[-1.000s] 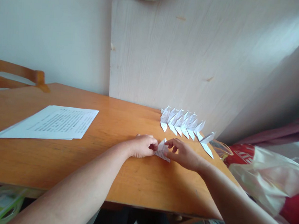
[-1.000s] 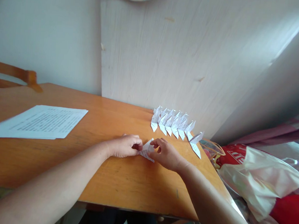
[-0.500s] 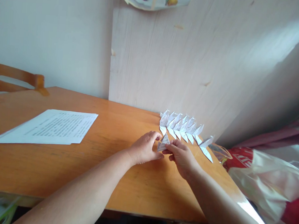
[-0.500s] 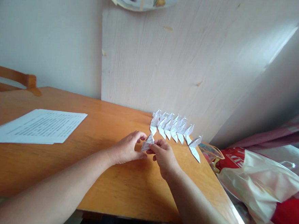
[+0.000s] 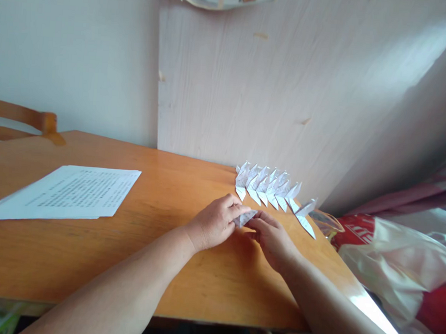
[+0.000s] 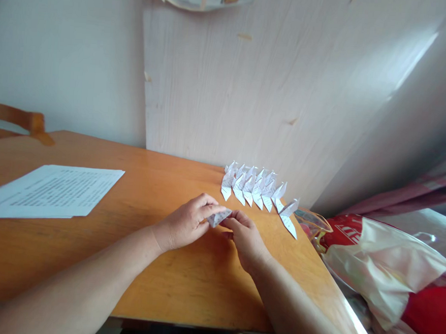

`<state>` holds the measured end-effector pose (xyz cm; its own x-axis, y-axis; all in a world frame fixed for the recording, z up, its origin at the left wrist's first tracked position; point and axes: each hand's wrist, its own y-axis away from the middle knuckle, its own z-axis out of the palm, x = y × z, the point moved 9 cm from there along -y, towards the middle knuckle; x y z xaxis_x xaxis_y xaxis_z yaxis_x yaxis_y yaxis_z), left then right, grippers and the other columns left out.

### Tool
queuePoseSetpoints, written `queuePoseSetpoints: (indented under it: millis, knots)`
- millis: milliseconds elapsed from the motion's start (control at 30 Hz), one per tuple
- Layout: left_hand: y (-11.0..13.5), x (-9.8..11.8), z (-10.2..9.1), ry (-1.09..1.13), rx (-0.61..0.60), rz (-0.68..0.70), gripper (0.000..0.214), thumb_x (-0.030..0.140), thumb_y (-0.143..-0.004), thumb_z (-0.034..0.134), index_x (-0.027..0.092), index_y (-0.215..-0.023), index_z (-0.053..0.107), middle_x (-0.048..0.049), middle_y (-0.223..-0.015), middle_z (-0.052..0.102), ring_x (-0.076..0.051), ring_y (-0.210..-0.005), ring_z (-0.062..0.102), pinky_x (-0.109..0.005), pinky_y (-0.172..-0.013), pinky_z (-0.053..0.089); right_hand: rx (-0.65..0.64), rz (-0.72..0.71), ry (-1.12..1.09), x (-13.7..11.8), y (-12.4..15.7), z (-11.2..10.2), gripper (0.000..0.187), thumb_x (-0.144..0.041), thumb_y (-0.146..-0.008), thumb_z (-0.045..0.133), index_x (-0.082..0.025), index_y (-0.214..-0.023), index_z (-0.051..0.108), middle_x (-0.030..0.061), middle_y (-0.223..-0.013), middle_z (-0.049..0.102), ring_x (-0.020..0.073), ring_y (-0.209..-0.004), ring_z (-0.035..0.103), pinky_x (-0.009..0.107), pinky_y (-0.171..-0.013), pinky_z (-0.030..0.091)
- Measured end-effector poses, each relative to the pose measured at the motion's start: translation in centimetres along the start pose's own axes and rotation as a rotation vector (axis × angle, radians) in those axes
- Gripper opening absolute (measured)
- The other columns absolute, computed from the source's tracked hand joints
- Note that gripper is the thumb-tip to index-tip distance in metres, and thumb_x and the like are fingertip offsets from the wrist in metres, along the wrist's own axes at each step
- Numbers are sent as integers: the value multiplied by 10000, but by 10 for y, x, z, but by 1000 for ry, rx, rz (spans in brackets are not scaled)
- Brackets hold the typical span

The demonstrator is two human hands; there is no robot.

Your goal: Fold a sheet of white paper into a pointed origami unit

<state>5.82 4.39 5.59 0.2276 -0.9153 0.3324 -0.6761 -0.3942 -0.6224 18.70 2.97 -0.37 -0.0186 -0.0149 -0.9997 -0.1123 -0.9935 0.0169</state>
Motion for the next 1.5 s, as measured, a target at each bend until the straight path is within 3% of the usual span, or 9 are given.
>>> queuePoseSetpoints:
  millis: [67,167,300,433,567,733,867,1200,1500]
  knots:
    - [1,3,7,-67,-63,16,496,46,-843,511,240,-1292,590,-72,-1084,570,-191,-961,569,-343,-881,494,9,2,126,4,1,-6,185,-334,-802,656,-200,-922,614,33,-920,682,183,-845,623,300,-719,470]
    - [4,7,19,-139,-170,37,450,74,-841,546,257,-1244,629,-62,-1012,592,-206,-928,557,-355,-865,477,96,-86,535,0,6,-21,176,-325,-801,647,-200,-893,565,22,-799,641,184,-729,589,322,-681,469]
    - [7,12,27,-168,-232,34,325,126,-876,556,255,-1158,652,-56,-1019,622,-223,-962,553,-361,-883,450,137,-406,1036,-21,26,-17,198,-277,-842,618,-209,-1023,576,73,-990,622,240,-917,596,385,-818,478]
    - [7,14,29,-164,-248,0,277,125,-870,562,222,-1124,617,-54,-1055,644,-221,-966,558,-347,-873,445,49,-579,1223,-30,45,0,212,-224,-881,599,-221,-1093,602,90,-1059,605,264,-1022,566,393,-884,474]
    - [6,11,29,-145,-268,-63,219,129,-855,575,207,-1058,592,-48,-991,646,-212,-905,578,-321,-797,449,-36,-619,1287,-31,49,10,128,-204,-911,576,-212,-1018,645,85,-991,610,242,-944,568,371,-846,484]
    - [8,7,28,-84,-296,-106,24,181,-843,616,193,-855,600,-32,-903,618,-170,-796,578,-270,-670,417,-123,-584,1283,-25,48,13,153,-180,-929,544,-222,-981,681,69,-924,614,221,-909,569,337,-808,491]
    - [10,1,30,-115,-340,-130,124,262,-842,637,185,-746,629,-31,-834,587,-156,-738,552,-263,-621,384,-160,-560,1268,-22,48,13,171,-182,-943,523,-226,-967,687,61,-916,616,210,-908,573,321,-815,489]
    - [11,-6,31,-133,-383,-199,158,222,-875,559,194,-776,680,-32,-809,605,-155,-735,563,-269,-636,385,-175,-523,1280,-24,39,10,181,-231,-966,499,-204,-858,642,56,-884,612,188,-855,577,296,-779,453]
    - [9,-12,31,-222,-423,-283,306,322,-980,439,208,-774,636,-19,-828,658,-189,-798,609,-316,-723,383,-142,-291,1140,-15,11,-7,102,-241,-915,538,-200,-835,586,33,-823,642,167,-747,579,270,-658,389]
